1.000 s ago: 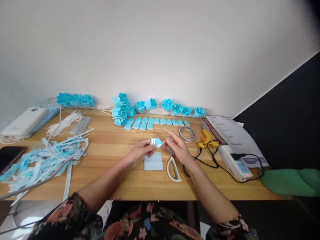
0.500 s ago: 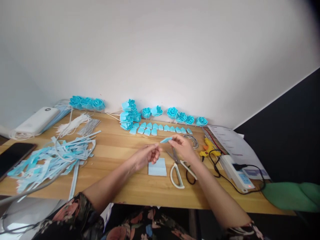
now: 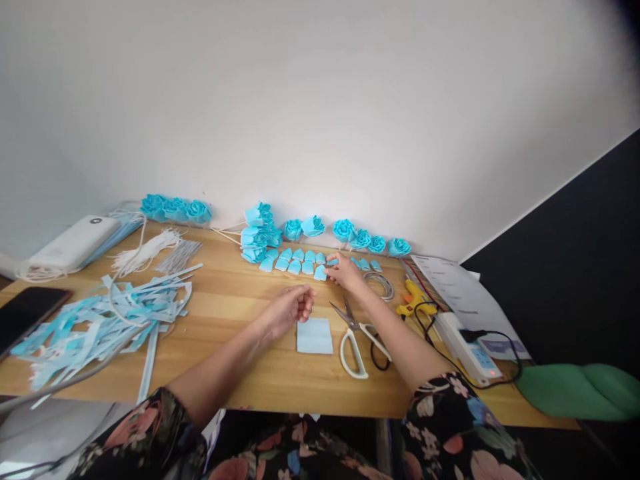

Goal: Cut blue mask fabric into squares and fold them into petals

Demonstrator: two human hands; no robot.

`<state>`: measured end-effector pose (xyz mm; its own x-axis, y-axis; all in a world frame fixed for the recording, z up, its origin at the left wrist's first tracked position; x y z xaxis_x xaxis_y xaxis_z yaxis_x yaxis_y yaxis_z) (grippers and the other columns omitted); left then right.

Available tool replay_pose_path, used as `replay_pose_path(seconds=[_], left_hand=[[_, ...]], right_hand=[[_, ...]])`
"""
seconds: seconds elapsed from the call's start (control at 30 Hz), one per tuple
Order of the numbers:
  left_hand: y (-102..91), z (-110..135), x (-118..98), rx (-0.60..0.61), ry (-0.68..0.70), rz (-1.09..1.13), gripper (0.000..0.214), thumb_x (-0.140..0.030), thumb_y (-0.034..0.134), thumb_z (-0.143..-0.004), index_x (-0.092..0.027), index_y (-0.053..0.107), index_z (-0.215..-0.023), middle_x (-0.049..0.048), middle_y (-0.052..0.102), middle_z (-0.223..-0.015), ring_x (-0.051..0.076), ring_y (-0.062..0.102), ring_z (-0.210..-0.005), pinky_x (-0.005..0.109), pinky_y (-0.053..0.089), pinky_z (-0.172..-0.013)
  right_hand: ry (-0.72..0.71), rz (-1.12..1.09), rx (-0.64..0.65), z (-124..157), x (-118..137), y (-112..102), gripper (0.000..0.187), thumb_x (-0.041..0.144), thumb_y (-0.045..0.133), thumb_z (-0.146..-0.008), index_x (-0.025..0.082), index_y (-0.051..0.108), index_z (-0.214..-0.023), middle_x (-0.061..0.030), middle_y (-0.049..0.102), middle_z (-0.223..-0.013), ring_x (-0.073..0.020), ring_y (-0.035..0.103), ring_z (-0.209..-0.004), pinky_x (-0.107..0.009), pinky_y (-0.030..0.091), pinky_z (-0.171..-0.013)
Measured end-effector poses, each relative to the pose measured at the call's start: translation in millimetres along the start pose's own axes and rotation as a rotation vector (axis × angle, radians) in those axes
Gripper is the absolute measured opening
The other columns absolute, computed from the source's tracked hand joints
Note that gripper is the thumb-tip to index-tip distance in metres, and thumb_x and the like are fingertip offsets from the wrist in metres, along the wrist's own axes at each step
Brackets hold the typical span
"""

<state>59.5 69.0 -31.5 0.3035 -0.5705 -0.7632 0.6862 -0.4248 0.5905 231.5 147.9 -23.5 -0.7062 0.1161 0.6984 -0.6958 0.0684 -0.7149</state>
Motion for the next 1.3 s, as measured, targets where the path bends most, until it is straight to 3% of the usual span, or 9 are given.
replay_pose_path(seconds=[0.47, 0.57, 0.67, 0.77, 0.83, 0.93, 1.07, 1.2, 1.3], left_hand=[[0.4, 1.6, -2.8, -0.013, 0.004, 0.003, 0.022, -0.037, 0.056, -0.082, -0.014, 0.056, -0.081, -0.0032, 0.050, -0.053, 0.008, 0.044, -0.042, 0.020, 0.030, -0.041], [-1.4, 1.1, -2.2, -0.016, 0.007, -0.004, 0.023, -0.037, 0.055, -0.083, -0.015, 0.056, -0.081, -0.0035, 0.049, -0.053, 0.008, 0.044, -0.042, 0.020, 0.030, -0.041], [-3.7, 0.2, -1.5, -0.024, 0.010, -0.008, 0.023, -0.038, 0.052, -0.085, -0.015, 0.055, -0.082, -0.0036, 0.049, -0.053, 0.008, 0.044, -0.042, 0.020, 0.031, -0.041], [-3.3, -0.7, -0.2, -0.014, 0.003, -0.007, 0.024, -0.039, 0.050, -0.087, -0.016, 0.055, -0.082, -0.0037, 0.049, -0.053, 0.009, 0.044, -0.042, 0.020, 0.031, -0.041], [-3.1, -0.8, 0.5, -0.011, -0.002, -0.016, 0.026, -0.041, 0.049, -0.087, -0.016, 0.055, -0.082, -0.0036, 0.048, -0.053, 0.009, 0.044, -0.042, 0.020, 0.031, -0.041], [-2.9, -0.3, -1.0, -0.012, 0.019, -0.066, 0.029, -0.044, 0.051, -0.086, -0.015, 0.055, -0.082, -0.0032, 0.049, -0.054, 0.009, 0.044, -0.043, 0.020, 0.032, -0.042], [-1.7, 0.6, -4.9, -0.023, 0.073, -0.170, 0.032, -0.046, 0.059, -0.080, -0.014, 0.056, -0.081, -0.0028, 0.050, -0.055, 0.009, 0.045, -0.044, 0.020, 0.031, -0.042], [-1.4, 1.0, -7.0, -0.053, 0.096, -0.268, 0.039, -0.051, 0.064, -0.074, -0.014, 0.057, -0.080, -0.0022, 0.051, -0.055, 0.009, 0.045, -0.045, 0.020, 0.031, -0.041], [-2.3, 1.3, -9.6, -0.064, 0.113, -0.340, 0.042, -0.055, 0.064, -0.072, -0.014, 0.058, -0.079, -0.0019, 0.051, -0.055, 0.009, 0.044, -0.045, 0.021, 0.032, -0.042]], right_hand=[[-0.026, 0.266, -0.041, -8.0, 22.9, -9.5, 0.025, 0.021, 0.065, -0.081, 0.020, 0.060, -0.105, 0.0033, 0.066, -0.064, -0.0137, 0.061, -0.057, -0.022, 0.040, -0.056], [-0.046, 0.310, -0.111, -1.9, 29.2, -31.0, 0.022, 0.027, 0.059, -0.087, 0.020, 0.060, -0.109, 0.0017, 0.068, -0.065, -0.0151, 0.062, -0.063, -0.023, 0.040, -0.060], [-0.058, 0.345, -0.191, 11.5, 32.0, -69.9, 0.025, 0.034, 0.047, -0.094, 0.021, 0.059, -0.112, 0.0004, 0.070, -0.072, -0.0155, 0.063, -0.068, -0.023, 0.040, -0.062], [-0.048, 0.400, -0.234, 32.8, 28.3, -109.5, 0.025, 0.034, 0.047, -0.094, 0.022, 0.062, -0.110, -0.0008, 0.072, -0.079, -0.0164, 0.064, -0.071, -0.024, 0.038, -0.061], [-0.039, 0.524, -0.212, 49.2, 22.0, -123.4, 0.025, 0.033, 0.047, -0.093, 0.023, 0.064, -0.109, -0.0015, 0.073, -0.085, -0.0167, 0.064, -0.074, -0.024, 0.037, -0.061], [-0.036, 0.613, -0.144, 73.2, 6.4, -122.9, 0.021, 0.033, 0.053, -0.090, 0.024, 0.069, -0.102, -0.0023, 0.074, -0.089, -0.0181, 0.065, -0.077, -0.024, 0.036, -0.061], [-0.036, 0.669, -0.061, 95.5, -15.9, -100.8, 0.012, 0.031, 0.065, -0.082, 0.023, 0.072, -0.089, -0.0033, 0.074, -0.084, -0.0200, 0.065, -0.077, -0.024, 0.034, -0.059], [-0.033, 0.698, -0.101, 105.0, -23.8, -91.0, 0.018, 0.027, 0.059, -0.087, 0.019, 0.069, -0.074, -0.0073, 0.072, -0.081, -0.0205, 0.064, -0.079, -0.026, 0.035, -0.063], [-0.045, 0.675, -0.163, 109.2, -20.5, -97.1, 0.022, 0.023, 0.053, -0.090, 0.019, 0.068, -0.075, -0.0089, 0.071, -0.086, -0.0212, 0.062, -0.086, -0.026, 0.038, -0.068]])
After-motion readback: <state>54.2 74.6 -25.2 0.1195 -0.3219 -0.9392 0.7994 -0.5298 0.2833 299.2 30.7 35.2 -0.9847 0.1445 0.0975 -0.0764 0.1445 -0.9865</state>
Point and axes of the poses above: each hand's wrist, its own z-axis away from the middle knuckle, its own y-axis out of the palm, x = y × z, the point moved 9 cm from there along -z, towards the middle knuckle
